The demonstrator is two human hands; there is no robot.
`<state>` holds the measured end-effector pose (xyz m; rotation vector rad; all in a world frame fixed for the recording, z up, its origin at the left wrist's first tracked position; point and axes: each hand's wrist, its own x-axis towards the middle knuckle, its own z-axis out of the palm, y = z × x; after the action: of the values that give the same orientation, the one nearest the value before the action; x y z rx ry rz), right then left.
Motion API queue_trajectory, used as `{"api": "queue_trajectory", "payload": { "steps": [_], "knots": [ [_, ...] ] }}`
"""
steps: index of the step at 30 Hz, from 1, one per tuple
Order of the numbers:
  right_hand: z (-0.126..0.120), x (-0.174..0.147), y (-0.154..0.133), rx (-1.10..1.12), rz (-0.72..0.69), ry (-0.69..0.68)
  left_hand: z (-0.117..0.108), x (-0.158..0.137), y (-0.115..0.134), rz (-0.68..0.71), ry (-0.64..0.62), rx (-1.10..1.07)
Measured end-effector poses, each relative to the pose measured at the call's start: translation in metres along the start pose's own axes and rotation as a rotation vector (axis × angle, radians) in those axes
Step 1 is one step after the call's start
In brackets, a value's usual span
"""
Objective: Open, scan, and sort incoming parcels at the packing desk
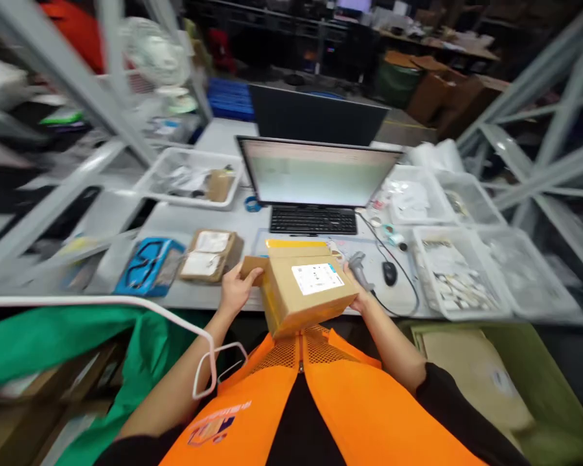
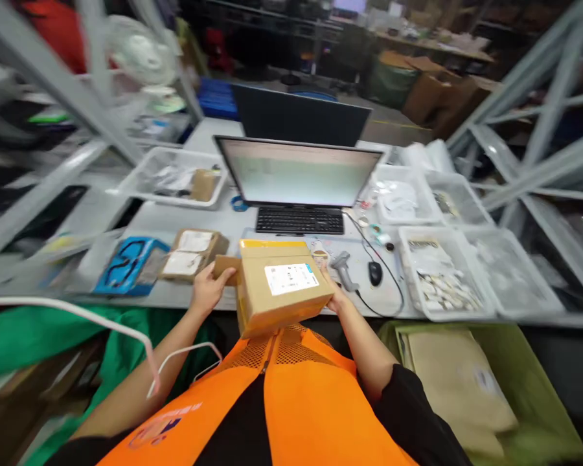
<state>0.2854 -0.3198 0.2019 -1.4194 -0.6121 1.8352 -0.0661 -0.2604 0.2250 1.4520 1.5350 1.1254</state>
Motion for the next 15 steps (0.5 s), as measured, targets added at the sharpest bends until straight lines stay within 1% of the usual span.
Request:
{"api": "queue_trajectory", "payload": {
  "steps": [2,4,5,7,9,11,12,13,15],
  "knots": [
    [-0.009,-0.042,0.012,0.187,0.031,-0.005,0.015,-0.003,0.018,0.143,-0.051,0.036],
    [-0.017,-0.083,0.022,0.29,-0.013,0.042,0.035,0.001,0.03,0.278,-0.138,0.083],
    [-0.021,-0.102,0.026,0.312,-0.069,0.083,0.047,0.005,0.035,0.328,-0.204,0.092],
    [-0.029,-0.145,0.031,0.328,-0.24,0.188,0.075,0.012,0.043,0.386,-0.364,0.109],
    [-0.032,-0.196,0.035,0.268,-0.433,0.363,0.101,0.017,0.048,0.438,-0.54,0.145],
    [-0.025,-0.256,0.039,0.1,-0.578,0.636,0.12,0.025,0.049,0.505,-0.68,0.207],
    [-0.019,-0.287,0.041,-0.015,-0.632,0.813,0.127,0.032,0.045,0.543,-0.725,0.251],
    [-0.013,-0.32,0.043,-0.144,-0.688,1.018,0.131,0.041,0.039,0.577,-0.747,0.309],
    [-0.008,-0.384,0.047,-0.401,-0.823,1.512,0.133,0.062,0.018,0.598,-0.743,0.482]
  ]
}}
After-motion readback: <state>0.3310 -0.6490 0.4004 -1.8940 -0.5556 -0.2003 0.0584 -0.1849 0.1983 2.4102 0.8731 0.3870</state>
